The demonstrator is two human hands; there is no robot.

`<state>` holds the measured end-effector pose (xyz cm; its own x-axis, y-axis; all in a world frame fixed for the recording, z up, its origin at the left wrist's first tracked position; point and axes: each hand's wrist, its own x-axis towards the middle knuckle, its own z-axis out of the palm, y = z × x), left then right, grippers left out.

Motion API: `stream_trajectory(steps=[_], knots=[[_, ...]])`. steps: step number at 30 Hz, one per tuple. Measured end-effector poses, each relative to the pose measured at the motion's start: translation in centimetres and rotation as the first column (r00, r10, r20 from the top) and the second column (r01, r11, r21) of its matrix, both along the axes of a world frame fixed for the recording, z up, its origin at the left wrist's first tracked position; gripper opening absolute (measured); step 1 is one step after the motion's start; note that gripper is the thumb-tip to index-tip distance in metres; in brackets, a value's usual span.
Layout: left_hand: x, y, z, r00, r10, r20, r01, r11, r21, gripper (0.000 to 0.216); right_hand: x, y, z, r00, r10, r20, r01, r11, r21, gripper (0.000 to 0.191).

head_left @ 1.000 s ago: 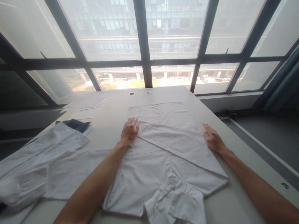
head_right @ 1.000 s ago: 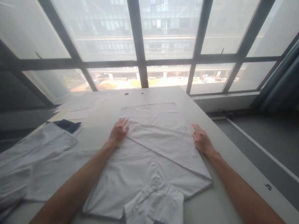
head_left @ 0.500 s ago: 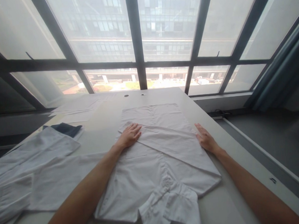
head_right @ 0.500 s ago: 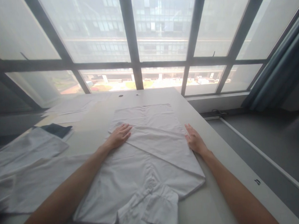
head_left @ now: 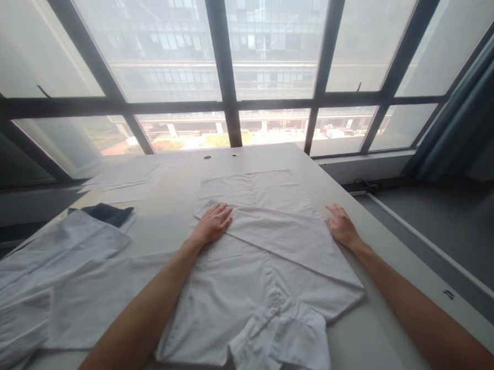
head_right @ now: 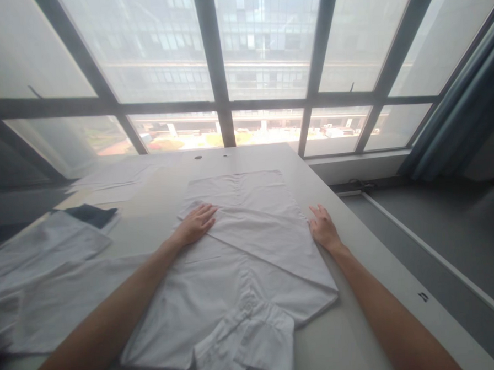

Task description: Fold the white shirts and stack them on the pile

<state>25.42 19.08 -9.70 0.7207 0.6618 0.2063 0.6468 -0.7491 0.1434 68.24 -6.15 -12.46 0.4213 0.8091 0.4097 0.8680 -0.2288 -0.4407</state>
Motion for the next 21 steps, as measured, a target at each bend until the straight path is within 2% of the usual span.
stream_trajectory(steps=[4,8,11,16,21], knots=[[0.0,0.0,0.1,1.0,0.002,-0.012,-0.002,1.0,-0.003,0.055,0.0,0.1,0.1,1.0,-0.006,-0.009,0.007,1.0,0.007,0.052],[0.2,-0.3,0.3,0.999,0.02,-0.037,-0.021,1.0,-0.015,0.056,-0.3,-0.1,0.4,0.999,0.05,0.02,-0.049,0.997,-0.068,0.053],[0.2,-0.7,0.5,0.995,0.08,-0.062,-0.08,0.997,0.001,0.057,-0.4,-0.1,0.6,0.997,0.066,0.026,-0.062,0.992,-0.109,0.051],[0.3,-1.0,0.7,0.976,0.192,-0.099,-0.191,0.981,0.017,0.067,-0.4,-0.1,0.6,0.999,0.053,0.001,-0.053,0.995,-0.081,0.051],[0.4,-0.9,0.7,0.965,0.218,-0.149,-0.222,0.975,-0.016,0.072,-0.3,-0.1,0.3,0.996,0.087,0.006,-0.086,0.994,-0.071,0.049]])
